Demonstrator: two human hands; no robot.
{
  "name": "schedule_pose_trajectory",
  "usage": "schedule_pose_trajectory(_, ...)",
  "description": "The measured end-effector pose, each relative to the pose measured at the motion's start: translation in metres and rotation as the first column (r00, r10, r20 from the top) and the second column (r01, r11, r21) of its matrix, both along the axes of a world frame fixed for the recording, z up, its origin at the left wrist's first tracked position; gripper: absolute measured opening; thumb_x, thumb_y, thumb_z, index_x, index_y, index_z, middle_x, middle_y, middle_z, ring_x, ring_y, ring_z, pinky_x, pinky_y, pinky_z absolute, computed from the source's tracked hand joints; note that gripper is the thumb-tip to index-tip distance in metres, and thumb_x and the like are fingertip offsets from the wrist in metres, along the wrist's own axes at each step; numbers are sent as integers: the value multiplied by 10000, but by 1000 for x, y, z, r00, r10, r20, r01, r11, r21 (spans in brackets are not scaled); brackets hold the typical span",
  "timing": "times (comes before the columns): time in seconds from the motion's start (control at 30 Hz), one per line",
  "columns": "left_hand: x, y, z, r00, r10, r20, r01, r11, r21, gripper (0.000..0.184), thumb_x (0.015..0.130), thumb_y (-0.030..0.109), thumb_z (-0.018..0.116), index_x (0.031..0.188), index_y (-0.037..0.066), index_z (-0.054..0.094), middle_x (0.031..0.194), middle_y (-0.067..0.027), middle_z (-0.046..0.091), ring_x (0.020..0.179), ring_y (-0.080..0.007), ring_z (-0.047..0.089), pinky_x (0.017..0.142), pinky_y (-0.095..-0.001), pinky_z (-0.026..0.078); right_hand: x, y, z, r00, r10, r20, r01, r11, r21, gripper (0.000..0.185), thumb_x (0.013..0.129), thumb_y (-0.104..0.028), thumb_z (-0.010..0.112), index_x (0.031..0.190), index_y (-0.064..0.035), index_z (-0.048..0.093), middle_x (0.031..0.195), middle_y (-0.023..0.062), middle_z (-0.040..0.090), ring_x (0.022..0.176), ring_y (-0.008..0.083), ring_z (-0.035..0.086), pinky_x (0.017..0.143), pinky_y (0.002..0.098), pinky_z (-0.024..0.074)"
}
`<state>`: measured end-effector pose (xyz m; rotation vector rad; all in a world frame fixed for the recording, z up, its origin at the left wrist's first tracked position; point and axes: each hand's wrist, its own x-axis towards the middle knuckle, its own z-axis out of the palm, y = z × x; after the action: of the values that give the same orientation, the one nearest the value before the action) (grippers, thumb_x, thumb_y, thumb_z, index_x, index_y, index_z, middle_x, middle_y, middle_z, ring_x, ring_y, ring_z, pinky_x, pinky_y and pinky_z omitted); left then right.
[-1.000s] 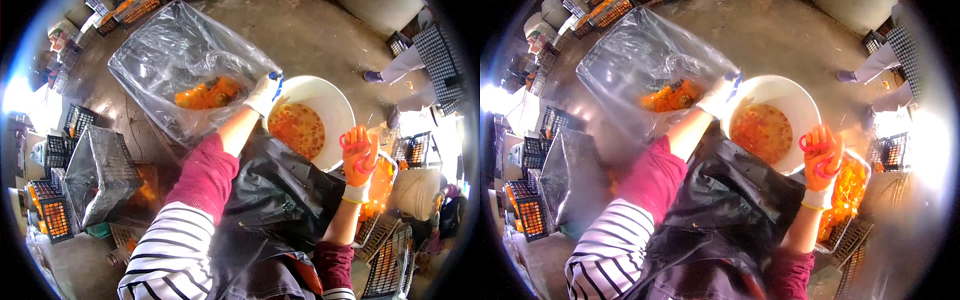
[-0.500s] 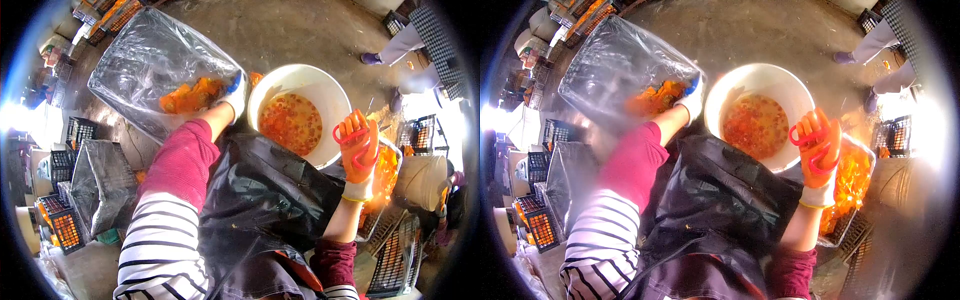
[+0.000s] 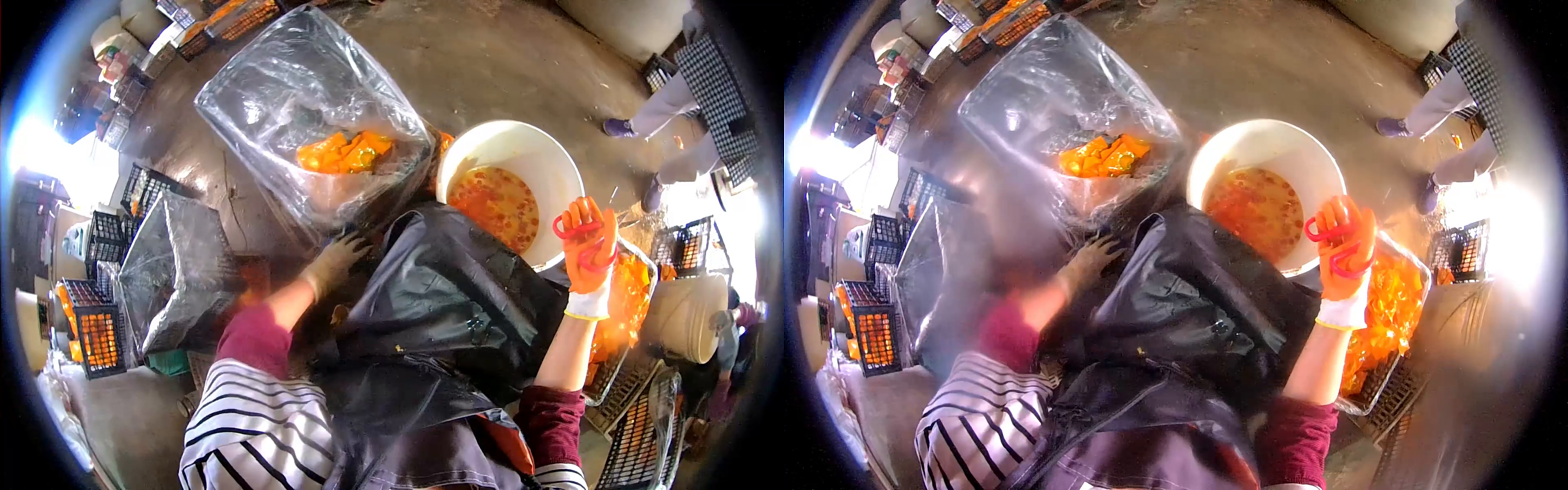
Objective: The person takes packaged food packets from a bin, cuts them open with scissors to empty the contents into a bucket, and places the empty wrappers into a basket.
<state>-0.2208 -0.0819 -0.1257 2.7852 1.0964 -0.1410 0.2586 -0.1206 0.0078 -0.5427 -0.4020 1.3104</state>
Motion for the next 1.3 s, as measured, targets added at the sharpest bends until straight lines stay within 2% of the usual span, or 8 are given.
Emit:
schedule_pose_trajectory(0.2,0,-53,126,418,743,523,-466,670,-578,318,857,110,570,1167,70,627,1075,-145,647,977,-248,636,843,-331,490,21,2,-34,994,84,75,-92,988,120,438,953,-347,550,1176,29,536,1106,114,544,1029,220,490,919,345,396)
schedule_pose_trajectory(0.33,3,28,131,809,189,557,-360,908,214,385,835,186,642,1198,65,601,1101,-183,628,1067,-347,581,929,-396,460,16,3,-38,990,-19,136,31,996,-86,456,949,-386,548,1178,9,562,1195,144,571,1104,265,539,960,372,439)
schedule_pose_trajectory(0.47,21,112,82,934,284,217,-351,848,398,754,805,445,658,1398,67,387,1350,-194,470,1248,-371,432,1089,-507,274,10,-5,-37,974,-89,209,128,975,-179,470,945,-414,546,1179,-7,567,1218,167,588,1117,296,576,951,394,477)
schedule_pose_trajectory(0.6,-2,138,32,867,481,-131,-493,867,-79,473,785,379,652,1128,53,633,1118,-215,635,1044,-356,612,904,-446,470,16,-5,-46,958,-72,277,127,974,-186,483,929,-425,573,1182,-14,557,1182,211,598,1098,323,586,943,389,484)
schedule_pose_trajectory(0.73,11,70,105,906,409,109,-389,905,-170,255,829,283,568,945,83,676,857,-205,665,845,-369,653,759,-438,503,0,-6,-32,928,-99,359,190,956,-226,495,927,-418,580,1213,-16,537,1195,221,589,1085,331,594,926,389,495)
schedule_pose_trajectory(0.9,-14,-22,67,794,547,265,-330,754,-568,351,883,372,553,1032,83,686,950,-202,673,891,-357,647,787,-424,501,-4,6,-36,929,-66,363,135,977,-167,485,939,-409,562,1227,-20,535,1177,227,603,1066,319,610,926,380,493)
schedule_pose_trajectory(1.13,-64,-67,3,890,331,-315,-455,697,-555,357,887,391,553,1053,112,701,1073,-144,675,971,-343,640,828,-419,494,-18,-5,-16,912,-75,404,175,961,-215,464,947,-391,554,1228,-23,535,1165,228,613,1054,318,616,936,382,487)
schedule_pose_trajectory(1.3,-15,20,114,877,416,240,-62,593,-803,280,903,239,612,1079,27,665,925,-80,678,891,-169,616,788,-296,493,-8,-4,-27,930,-116,350,190,964,-185,451,948,-380,556,1231,-31,535,1147,217,620,1038,325,621,919,380,497)
